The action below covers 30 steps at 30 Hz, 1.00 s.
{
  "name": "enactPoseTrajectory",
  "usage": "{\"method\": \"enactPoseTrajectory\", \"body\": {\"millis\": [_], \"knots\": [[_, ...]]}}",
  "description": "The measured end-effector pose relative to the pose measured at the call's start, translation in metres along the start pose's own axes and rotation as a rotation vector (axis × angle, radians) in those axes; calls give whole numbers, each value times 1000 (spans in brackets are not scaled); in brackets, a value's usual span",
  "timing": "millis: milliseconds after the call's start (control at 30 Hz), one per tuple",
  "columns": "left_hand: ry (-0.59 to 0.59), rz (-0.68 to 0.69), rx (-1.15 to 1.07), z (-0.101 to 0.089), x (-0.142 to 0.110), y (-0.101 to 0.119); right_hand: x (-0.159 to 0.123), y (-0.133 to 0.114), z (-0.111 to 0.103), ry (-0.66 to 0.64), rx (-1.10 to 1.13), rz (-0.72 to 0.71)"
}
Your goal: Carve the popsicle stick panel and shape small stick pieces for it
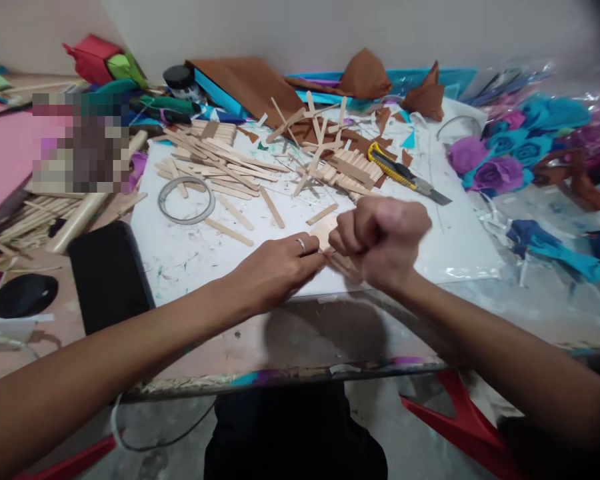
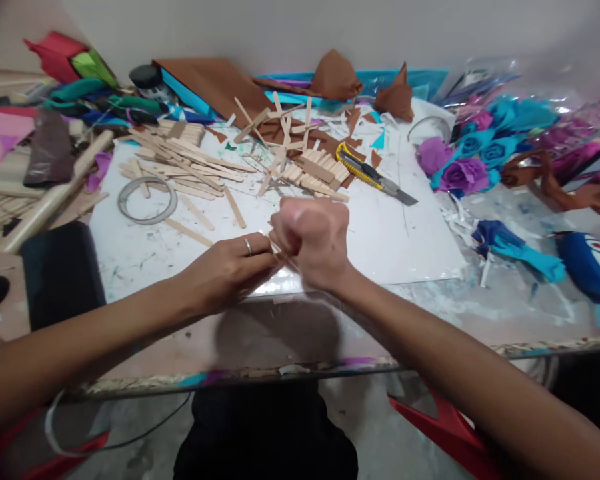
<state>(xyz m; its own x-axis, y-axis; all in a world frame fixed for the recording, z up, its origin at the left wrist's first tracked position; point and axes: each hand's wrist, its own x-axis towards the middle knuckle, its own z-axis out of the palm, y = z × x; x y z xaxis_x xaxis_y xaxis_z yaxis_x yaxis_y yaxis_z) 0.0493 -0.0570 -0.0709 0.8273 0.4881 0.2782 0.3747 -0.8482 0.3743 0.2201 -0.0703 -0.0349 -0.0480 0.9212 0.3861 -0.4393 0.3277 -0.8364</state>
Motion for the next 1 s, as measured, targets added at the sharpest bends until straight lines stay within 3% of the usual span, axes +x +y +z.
{"method": "enactPoseTrajectory", "body": {"millis": [500,733,900,1000], "knots": [[-12,68,97,-3,1,1,10,-8,3,76,23,153],[65,97,115,-11,2,10,15,-30,10,186,64,38],[-18,127,206,-6,-1,8,8,-48,11,46,-302,-77],[15,128,92,-3,-2,2,6,-56,11,99,-286,-75]]}}
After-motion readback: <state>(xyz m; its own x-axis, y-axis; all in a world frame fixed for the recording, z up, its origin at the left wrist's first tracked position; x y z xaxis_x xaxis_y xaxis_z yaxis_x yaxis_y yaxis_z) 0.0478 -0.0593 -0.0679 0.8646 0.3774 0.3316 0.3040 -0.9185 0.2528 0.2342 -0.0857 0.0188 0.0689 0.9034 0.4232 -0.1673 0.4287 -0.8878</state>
